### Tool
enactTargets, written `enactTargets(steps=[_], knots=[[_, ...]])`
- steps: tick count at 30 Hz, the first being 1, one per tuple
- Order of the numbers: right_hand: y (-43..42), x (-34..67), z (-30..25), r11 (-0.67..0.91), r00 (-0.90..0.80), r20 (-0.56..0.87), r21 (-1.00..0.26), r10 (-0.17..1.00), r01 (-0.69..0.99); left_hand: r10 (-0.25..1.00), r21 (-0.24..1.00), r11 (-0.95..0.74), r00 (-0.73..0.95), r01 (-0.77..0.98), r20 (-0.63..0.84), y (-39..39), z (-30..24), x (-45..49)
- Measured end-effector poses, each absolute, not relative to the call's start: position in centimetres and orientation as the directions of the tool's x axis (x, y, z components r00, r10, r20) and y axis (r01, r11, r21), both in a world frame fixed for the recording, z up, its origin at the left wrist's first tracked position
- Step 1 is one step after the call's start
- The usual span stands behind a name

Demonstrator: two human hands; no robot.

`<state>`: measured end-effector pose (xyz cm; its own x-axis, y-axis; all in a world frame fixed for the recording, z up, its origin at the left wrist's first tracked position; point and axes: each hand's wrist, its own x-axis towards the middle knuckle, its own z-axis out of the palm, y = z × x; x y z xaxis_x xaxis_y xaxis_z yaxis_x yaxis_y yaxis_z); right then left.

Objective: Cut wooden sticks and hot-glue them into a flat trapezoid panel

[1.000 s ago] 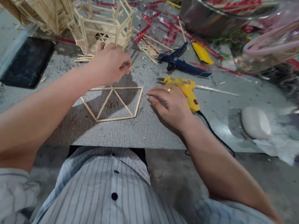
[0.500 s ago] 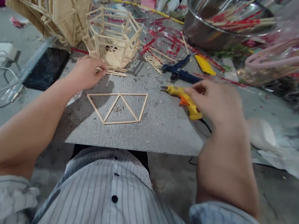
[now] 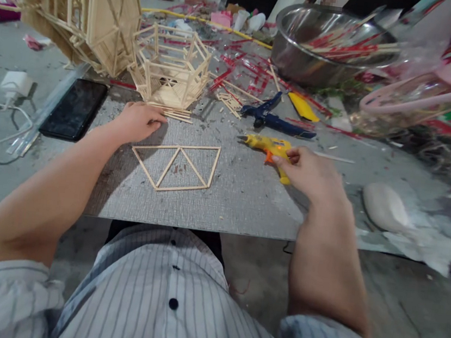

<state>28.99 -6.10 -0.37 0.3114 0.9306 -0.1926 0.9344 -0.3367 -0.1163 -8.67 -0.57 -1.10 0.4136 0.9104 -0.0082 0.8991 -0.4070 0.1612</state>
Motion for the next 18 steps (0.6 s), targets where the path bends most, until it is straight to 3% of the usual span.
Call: enactTargets(steps=[7,14,18], knots=[[-5.7,29.2,-1.3,-0.312,0.301,-0.117,-0.093,0.947,0.946,0.917,0.188,-0.399,0.391,0.898,0.079,0.1,-2.6,-8.8],[-5.5,29.3,-1.3,-0.36,0.35,-0.115,-0.083,0.93,0.929,0.936,0.149,-0.352,0.347,0.924,0.061,0.5,-2.6,-8.2],[-5.4,29.7,-1.6,-0.349,0.342,-0.082,-0.096,0.936,0.932,0.942,0.219,-0.335,0.331,0.917,0.054,0.9,-2.4,-8.3]])
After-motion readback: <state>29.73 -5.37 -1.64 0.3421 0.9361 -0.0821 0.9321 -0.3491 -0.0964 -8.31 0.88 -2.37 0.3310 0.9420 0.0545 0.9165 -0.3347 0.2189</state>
